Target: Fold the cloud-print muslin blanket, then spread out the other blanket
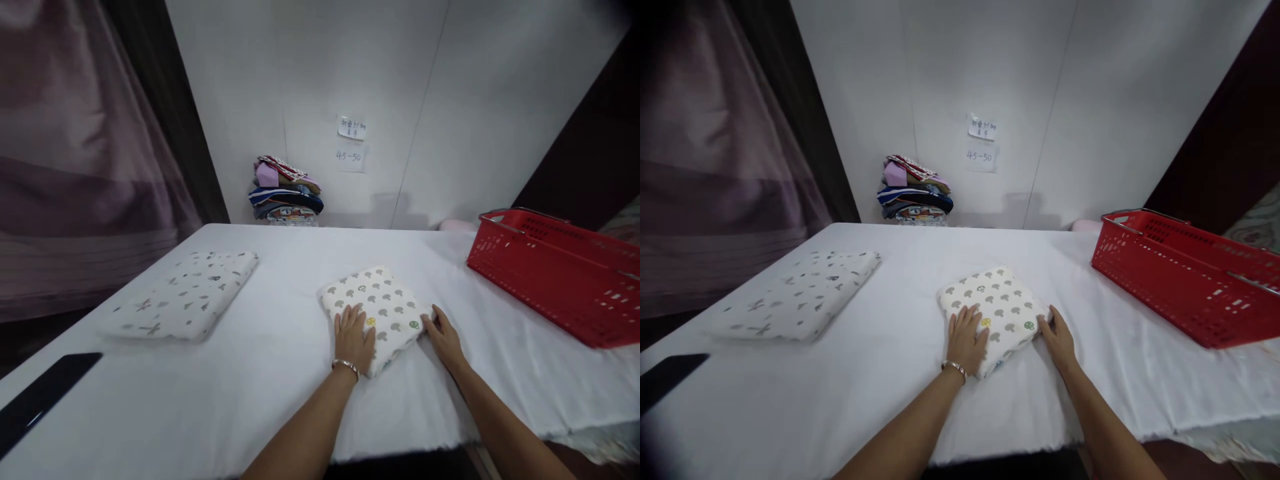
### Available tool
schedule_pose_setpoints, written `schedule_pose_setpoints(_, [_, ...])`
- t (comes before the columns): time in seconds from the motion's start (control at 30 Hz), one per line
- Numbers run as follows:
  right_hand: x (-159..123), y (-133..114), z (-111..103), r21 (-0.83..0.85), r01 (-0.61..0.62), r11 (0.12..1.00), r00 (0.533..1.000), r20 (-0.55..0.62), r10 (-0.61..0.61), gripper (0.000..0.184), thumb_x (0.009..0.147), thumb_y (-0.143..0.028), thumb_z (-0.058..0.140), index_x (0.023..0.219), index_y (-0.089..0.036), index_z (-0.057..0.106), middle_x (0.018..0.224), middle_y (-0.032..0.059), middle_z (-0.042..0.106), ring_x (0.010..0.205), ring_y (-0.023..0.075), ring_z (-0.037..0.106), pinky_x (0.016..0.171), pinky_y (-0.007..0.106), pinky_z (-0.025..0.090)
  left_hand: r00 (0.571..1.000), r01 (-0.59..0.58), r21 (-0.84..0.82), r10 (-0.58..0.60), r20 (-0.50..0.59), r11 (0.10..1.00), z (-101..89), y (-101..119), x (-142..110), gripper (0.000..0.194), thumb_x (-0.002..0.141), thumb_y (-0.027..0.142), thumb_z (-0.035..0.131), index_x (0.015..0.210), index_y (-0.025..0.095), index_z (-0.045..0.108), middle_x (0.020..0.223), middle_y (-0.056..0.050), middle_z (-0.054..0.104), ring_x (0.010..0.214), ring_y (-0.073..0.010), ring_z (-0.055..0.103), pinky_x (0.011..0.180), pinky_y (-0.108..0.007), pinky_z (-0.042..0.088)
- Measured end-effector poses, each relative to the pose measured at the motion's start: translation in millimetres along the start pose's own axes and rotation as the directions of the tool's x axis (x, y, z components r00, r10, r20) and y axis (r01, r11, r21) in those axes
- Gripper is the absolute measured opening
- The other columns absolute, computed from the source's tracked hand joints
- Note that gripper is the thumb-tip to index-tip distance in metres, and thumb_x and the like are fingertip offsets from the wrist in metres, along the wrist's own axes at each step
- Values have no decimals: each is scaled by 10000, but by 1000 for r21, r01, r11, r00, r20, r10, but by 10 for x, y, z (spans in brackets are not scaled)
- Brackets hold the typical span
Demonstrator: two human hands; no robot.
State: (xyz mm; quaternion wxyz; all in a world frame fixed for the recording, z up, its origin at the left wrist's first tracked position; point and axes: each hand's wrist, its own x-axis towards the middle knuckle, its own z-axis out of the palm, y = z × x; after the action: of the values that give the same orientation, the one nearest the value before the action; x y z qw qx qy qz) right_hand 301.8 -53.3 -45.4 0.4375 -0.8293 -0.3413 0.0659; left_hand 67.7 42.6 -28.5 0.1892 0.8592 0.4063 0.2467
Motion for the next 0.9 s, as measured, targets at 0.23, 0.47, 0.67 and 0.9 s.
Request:
schedule_pose_setpoints(0.23, [-13,6,-7,52,-54,997,998,21,53,646,737,-562,507,1266,-193,474,1213,69,548,1089,236,503,965,374,372,999,-28,-38,27,-20,999,-42,-24,-22,396,857,303,407,1233,209,489,1423,-5,337,1344,-221,195,1121,-473,116])
schedule_pose_setpoints(0.47, [-14,-14,8,-43,-29,999,1000,10,29,648,746,-568,483,1276,-195,465,1255,73,523,1136,250,478,993,403,349,999,-37,-73,35,-24,997,-60,-24,-34,404,835,288,431,1223,197,496,1421,-21,339,1346,-232,188,1126,-478,97])
schedule_pose_setpoints(0.67, [3,-14,9,-27,-30,999,999,17,31,660,741,-582,481,1267,-183,476,1229,80,541,1115,255,491,985,396,350,999,-41,-71,39,-24,997,-36,-33,-40,395,848,331,414,1213,206,504,1422,-16,338,1344,-230,191,1124,-468,95])
schedule_pose_setpoints(0.9, [159,-47,-85,7,3,1000,995,104,-4,557,760,-547,464,1155,-165,553,1079,67,617,978,223,558,897,344,412,997,-75,-25,74,-28,997,-40,-58,5,380,843,368,440,1187,227,519,1392,-11,390,1319,-229,244,1107,-468,112])
